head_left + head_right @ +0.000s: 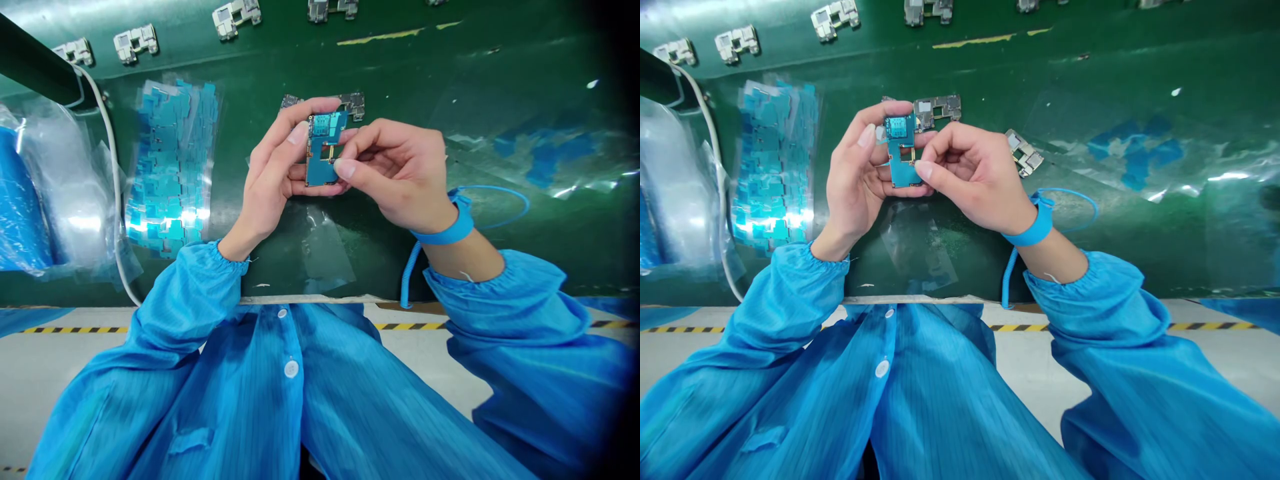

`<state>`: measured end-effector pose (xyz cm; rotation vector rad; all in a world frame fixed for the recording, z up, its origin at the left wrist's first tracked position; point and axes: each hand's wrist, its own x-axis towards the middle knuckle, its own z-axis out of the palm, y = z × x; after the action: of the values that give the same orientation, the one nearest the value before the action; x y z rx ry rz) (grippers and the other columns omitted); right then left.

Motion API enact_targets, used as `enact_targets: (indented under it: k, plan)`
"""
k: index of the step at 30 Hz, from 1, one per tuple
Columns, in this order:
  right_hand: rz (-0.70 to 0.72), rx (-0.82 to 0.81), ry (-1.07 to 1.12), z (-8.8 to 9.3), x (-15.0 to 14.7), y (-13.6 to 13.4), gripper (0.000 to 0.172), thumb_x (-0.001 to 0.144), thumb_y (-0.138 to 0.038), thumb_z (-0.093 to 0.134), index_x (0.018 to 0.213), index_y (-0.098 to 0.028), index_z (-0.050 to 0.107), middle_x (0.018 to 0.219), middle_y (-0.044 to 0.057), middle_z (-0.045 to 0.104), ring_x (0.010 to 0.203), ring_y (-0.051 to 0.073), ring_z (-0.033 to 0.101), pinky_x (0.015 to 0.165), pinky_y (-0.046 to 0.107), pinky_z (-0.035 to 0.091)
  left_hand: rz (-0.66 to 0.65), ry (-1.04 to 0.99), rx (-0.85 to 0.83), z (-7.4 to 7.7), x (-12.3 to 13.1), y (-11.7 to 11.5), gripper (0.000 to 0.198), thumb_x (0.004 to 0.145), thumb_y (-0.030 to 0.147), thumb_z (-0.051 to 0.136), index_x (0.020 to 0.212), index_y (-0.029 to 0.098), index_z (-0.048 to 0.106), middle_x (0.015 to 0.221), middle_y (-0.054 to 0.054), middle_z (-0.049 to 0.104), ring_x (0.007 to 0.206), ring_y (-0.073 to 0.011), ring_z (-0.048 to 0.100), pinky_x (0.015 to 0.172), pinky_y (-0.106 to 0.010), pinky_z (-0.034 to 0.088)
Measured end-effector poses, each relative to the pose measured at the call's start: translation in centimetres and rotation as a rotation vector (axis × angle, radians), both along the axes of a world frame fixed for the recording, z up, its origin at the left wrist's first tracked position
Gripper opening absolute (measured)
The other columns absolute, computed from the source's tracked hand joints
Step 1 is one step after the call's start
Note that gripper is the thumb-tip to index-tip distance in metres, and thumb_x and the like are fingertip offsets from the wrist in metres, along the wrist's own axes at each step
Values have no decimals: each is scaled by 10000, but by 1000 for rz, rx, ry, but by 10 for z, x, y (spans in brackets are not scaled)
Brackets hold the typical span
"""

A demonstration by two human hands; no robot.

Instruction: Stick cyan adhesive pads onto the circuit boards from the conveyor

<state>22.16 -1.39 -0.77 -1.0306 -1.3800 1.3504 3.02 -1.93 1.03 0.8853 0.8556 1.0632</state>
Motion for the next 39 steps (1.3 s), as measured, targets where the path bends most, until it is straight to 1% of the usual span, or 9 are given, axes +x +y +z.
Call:
enact_targets:
  k: [3,8,12,17,21,25,31,35,39]
  plan:
    - [5,14,9,-3,1,1,397,870,-634,966,830,-297,760,924,35,756,1235,301,755,1088,488,677,13,28,-11,0,1,0,398,1078,543,614,1346,255,668,1219,-26,873,885,-231,874,756,-337,755]
    - [17,51,12,-10,3,3,467,861,-740,928,850,-302,765,931,61,757,1193,284,737,1108,458,664,-10,53,-8,0,1,0,427,1068,565,609,1372,271,663,1260,-29,871,908,-232,871,775,-325,748]
    - [9,81,12,-12,3,4,432,889,-706,923,857,-300,778,922,61,763,1176,273,741,1071,434,673,13,11,-28,3,1,0,363,1047,500,646,1317,261,683,1254,-28,880,887,-237,863,762,-343,752]
    - [24,71,43,-8,2,2,415,892,-669,938,863,-285,785,946,67,766,1201,294,747,1089,465,671,-17,49,-23,2,-1,0,428,1055,570,635,1361,276,689,1296,-14,876,932,-238,868,810,-330,748]
    - [18,29,21,-5,2,2,409,884,-639,956,842,-283,760,949,56,749,1230,301,746,1096,478,671,-4,-17,-10,-1,0,0,374,1072,532,660,1327,260,686,1210,-13,881,886,-220,874,765,-298,752]
    - [19,20,-6,-7,3,3,446,861,-682,957,845,-287,750,960,62,766,1210,294,738,1088,464,670,9,-14,-6,-2,1,1,374,1063,533,653,1316,260,687,1165,-22,881,860,-227,877,731,-305,753]
    - [12,57,-8,-11,4,4,478,866,-731,929,841,-286,758,931,62,757,1188,281,741,1087,437,667,-12,66,-4,-2,0,2,463,1048,605,637,1372,277,683,1275,-47,867,942,-258,882,777,-331,752]
    - [14,82,-13,-10,5,4,469,874,-722,929,857,-282,769,934,54,766,1180,275,748,1054,426,678,-4,57,-8,-1,0,1,455,1046,585,646,1365,262,680,1249,-49,871,913,-245,874,770,-324,750]
    - [8,114,-7,-14,5,7,468,868,-707,943,843,-269,780,922,77,781,1171,278,760,1019,406,684,8,29,-19,0,1,1,430,1022,571,681,1325,266,687,1207,-33,881,870,-231,866,755,-314,752]
